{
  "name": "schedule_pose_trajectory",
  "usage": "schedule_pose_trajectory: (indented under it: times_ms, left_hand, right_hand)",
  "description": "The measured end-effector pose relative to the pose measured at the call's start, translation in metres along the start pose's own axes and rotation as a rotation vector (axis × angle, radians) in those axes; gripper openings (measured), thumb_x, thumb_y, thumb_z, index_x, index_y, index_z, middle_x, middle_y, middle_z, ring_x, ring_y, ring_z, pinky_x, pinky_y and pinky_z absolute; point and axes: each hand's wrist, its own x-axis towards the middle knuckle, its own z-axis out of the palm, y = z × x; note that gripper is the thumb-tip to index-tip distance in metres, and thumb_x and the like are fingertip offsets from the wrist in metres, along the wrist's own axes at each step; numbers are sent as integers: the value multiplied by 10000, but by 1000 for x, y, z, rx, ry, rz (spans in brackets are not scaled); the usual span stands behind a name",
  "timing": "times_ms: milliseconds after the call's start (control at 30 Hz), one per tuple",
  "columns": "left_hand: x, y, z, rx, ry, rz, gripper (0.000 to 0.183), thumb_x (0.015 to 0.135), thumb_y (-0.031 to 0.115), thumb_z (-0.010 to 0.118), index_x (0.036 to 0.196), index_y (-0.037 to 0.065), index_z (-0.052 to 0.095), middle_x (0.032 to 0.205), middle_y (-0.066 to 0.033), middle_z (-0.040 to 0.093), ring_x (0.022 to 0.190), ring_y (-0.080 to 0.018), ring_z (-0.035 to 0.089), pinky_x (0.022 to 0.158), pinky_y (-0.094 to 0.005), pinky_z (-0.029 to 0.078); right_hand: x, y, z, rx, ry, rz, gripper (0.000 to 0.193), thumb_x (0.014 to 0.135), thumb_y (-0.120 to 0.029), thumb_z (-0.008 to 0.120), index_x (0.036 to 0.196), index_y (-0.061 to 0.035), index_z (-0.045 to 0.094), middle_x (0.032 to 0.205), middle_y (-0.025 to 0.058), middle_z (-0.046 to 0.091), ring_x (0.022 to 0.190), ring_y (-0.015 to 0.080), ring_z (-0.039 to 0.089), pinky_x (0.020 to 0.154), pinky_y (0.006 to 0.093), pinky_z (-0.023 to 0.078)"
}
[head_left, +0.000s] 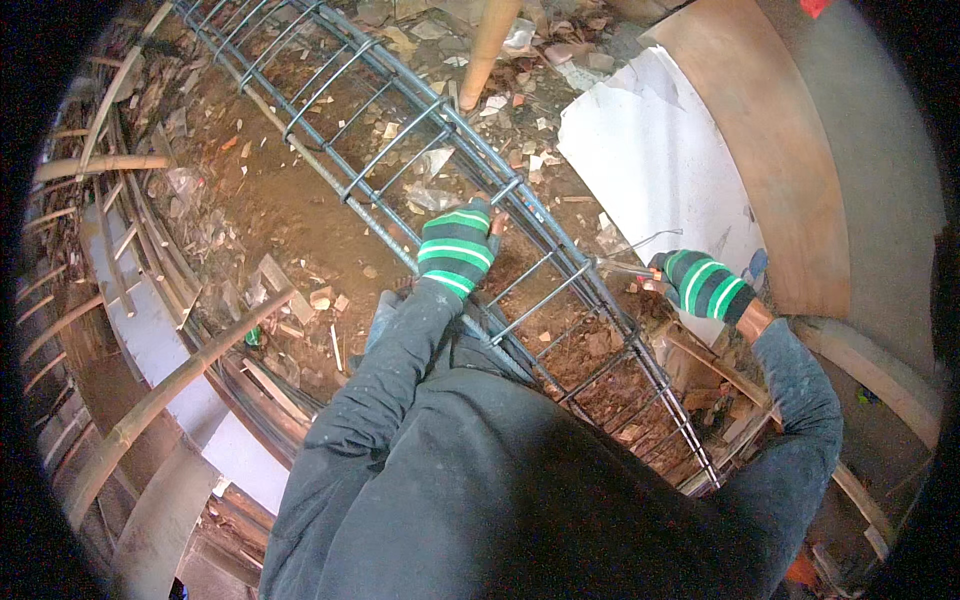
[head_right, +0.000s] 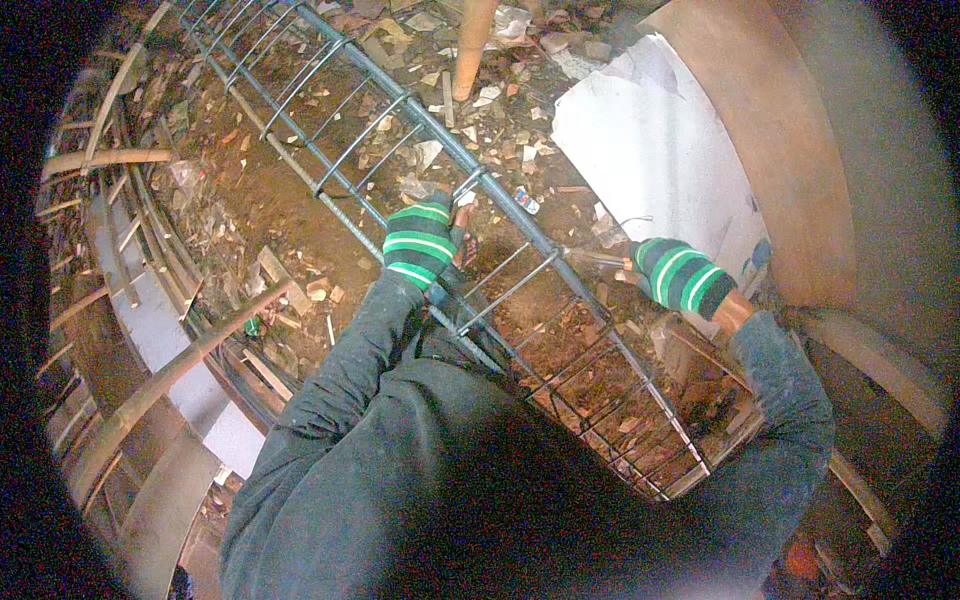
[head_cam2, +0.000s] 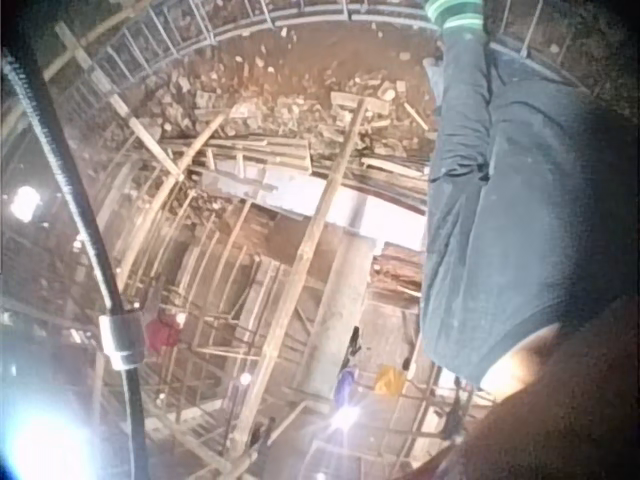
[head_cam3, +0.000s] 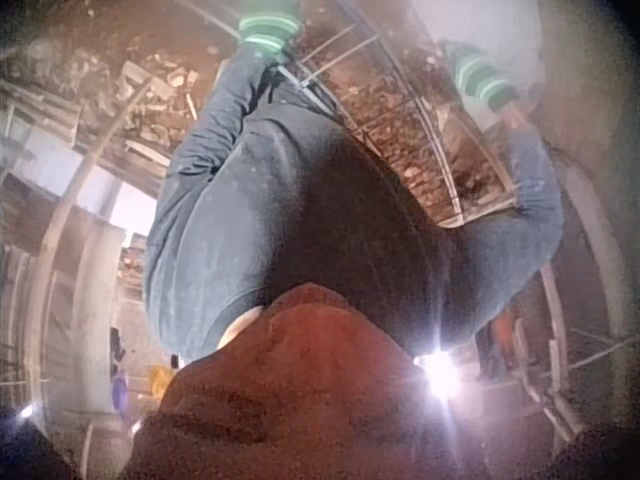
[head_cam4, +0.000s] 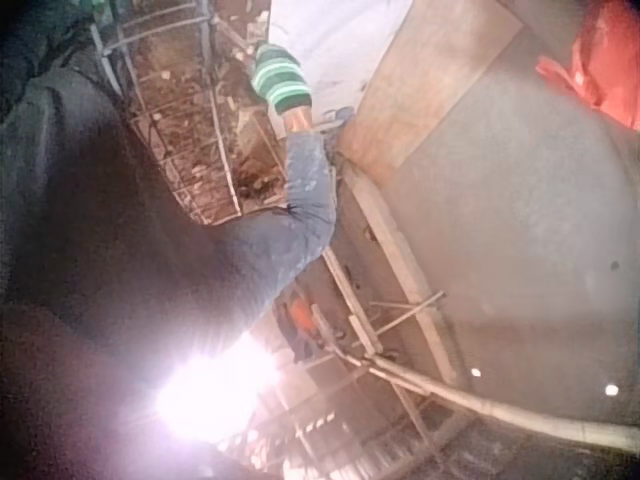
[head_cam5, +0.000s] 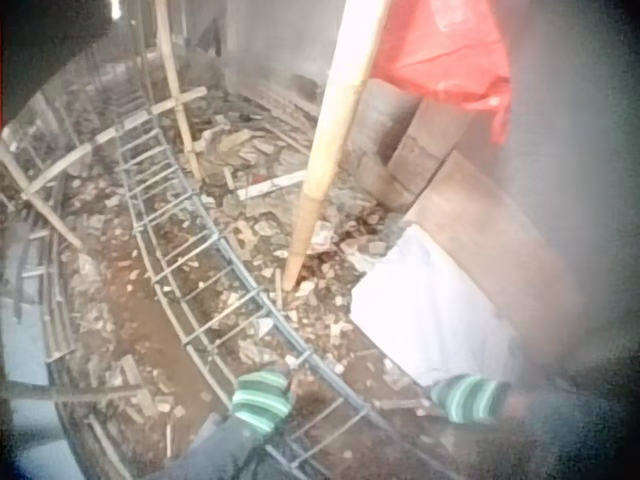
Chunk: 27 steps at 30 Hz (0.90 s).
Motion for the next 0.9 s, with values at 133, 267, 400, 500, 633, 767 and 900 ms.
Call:
schedule_pose_trajectory:
  times_ms: [133, 267, 400, 500, 633, 767, 900]
  left_hand:
    - [-1, -1, 3, -21, -3, -28, 310, 947, 363, 659, 996, 59, 622, 723, -186, 639, 666, -412, 640, 595, -527, 483]
    - [-2, -3, 4, -1, 10, 0, 310, 946, 345, 668, 1051, 57, 623, 718, -185, 638, 648, -400, 642, 580, -513, 489]
    - [-1, -3, 2, -96, -30, -36, 332, 911, 334, 719, 1025, 38, 623, 783, -190, 660, 715, -383, 668, 640, -485, 532]
    - [1, 2, -2, -62, 289, 175, 454, 857, 371, 787, 1084, 13, 626, 880, -211, 658, 781, -389, 668, 657, -471, 542]
    - [-2, 11, -15, -170, 300, 212, 734, 733, 420, 883, 1271, 23, 580, 1162, -198, 625, 1078, -414, 604, 925, -497, 498]
    - [0, 31, -33, -141, 413, 523, 736, 676, 436, 911, 1252, 85, 617, 1173, -130, 642, 1066, -340, 607, 944, -483, 415]
    - [32, 83, -25, -310, -86, 572, 970, 669, 522, 904, 1405, 18, 523, 1280, -218, 625, 1183, -397, 594, 1032, -483, 438]
  right_hand:
    - [-8, 5, 33, -37, 249, -51, 219, 932, -245, 689, 963, -33, 645, 819, 217, 650, 780, 437, 633, 690, 522, 492]
    - [-17, -1, 61, 94, 434, -58, 173, 931, -190, 671, 976, -28, 633, 826, 222, 644, 777, 432, 641, 665, 516, 492]
    - [-17, -6, 63, 51, 383, 57, 183, 943, -219, 663, 964, -38, 645, 807, 224, 642, 747, 441, 624, 660, 525, 478]
    - [-13, -2, 39, 23, 247, -4, 237, 961, -270, 647, 938, -33, 652, 774, 225, 639, 744, 443, 621, 675, 539, 474]
    - [-4, 3, -7, 374, -211, 65, 425, 988, -394, 634, 868, 13, 659, 668, 126, 630, 564, 270, 607, 588, 412, 492]
    - [6, -1, -46, 373, -476, 114, 395, 913, -442, 739, 914, -48, 746, 613, 32, 681, 544, 122, 658, 523, 302, 524]
    - [-5, -7, -59, 431, -415, 80, 363, 862, -340, 794, 964, 2, 727, 702, 76, 717, 575, 153, 692, 548, 299, 564]
